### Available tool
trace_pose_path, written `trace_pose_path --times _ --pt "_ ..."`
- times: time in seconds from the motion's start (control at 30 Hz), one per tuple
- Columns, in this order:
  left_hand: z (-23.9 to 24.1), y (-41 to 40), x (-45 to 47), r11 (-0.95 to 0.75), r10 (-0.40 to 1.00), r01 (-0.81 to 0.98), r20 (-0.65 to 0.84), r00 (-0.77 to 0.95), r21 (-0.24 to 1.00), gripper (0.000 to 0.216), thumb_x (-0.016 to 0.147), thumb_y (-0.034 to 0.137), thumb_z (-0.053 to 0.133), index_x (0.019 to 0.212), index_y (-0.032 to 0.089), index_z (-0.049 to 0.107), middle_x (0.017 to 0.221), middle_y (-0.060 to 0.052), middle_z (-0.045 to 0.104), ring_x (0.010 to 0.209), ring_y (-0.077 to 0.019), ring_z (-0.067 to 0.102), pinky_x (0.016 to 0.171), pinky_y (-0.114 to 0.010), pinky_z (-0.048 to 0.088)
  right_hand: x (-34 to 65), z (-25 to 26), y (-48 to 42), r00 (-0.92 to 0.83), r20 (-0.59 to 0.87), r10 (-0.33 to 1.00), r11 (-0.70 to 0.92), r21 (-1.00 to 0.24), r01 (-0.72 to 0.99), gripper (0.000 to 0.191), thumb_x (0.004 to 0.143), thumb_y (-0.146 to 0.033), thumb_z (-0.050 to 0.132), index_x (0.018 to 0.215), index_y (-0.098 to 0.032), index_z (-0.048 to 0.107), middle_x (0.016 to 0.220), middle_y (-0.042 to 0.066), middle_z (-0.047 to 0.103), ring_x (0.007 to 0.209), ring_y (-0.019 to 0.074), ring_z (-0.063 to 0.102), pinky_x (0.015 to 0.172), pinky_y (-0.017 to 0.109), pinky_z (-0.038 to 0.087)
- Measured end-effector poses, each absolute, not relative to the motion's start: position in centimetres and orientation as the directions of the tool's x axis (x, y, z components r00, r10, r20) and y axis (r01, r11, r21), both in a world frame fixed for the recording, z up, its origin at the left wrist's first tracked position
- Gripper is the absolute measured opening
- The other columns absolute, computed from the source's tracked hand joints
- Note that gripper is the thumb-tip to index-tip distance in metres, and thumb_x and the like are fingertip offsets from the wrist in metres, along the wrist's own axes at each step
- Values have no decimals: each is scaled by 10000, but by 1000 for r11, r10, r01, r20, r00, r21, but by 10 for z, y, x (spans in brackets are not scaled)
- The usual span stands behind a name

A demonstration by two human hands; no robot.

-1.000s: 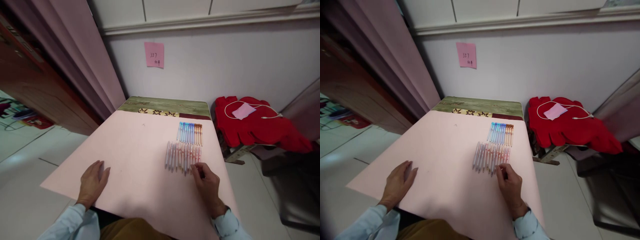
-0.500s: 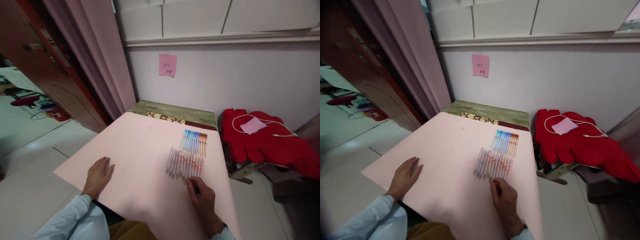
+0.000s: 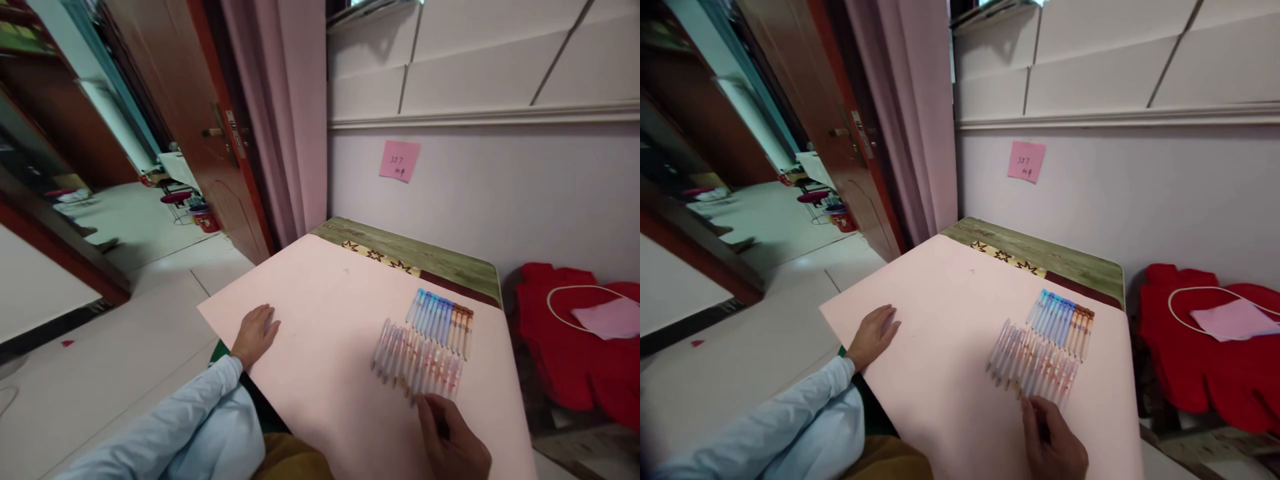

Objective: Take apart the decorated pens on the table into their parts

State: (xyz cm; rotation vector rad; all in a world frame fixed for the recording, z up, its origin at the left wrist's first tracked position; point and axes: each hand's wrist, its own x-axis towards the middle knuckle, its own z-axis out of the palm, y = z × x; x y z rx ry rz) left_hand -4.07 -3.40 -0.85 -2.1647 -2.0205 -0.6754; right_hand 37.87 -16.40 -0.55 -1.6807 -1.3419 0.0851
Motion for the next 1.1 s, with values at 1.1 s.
trace_pose_path --times 1.1 --pt "21 151 34 -424 900 714 349 263 557 208 870 245 532 967 152 690 979 -113 649 882 -226 623 870 -380 508 268 37 -184 551 474 687 -164 -637 753 291 914 -435 615 818 -167 675 551 -50 534 454 80 494 515 183 416"
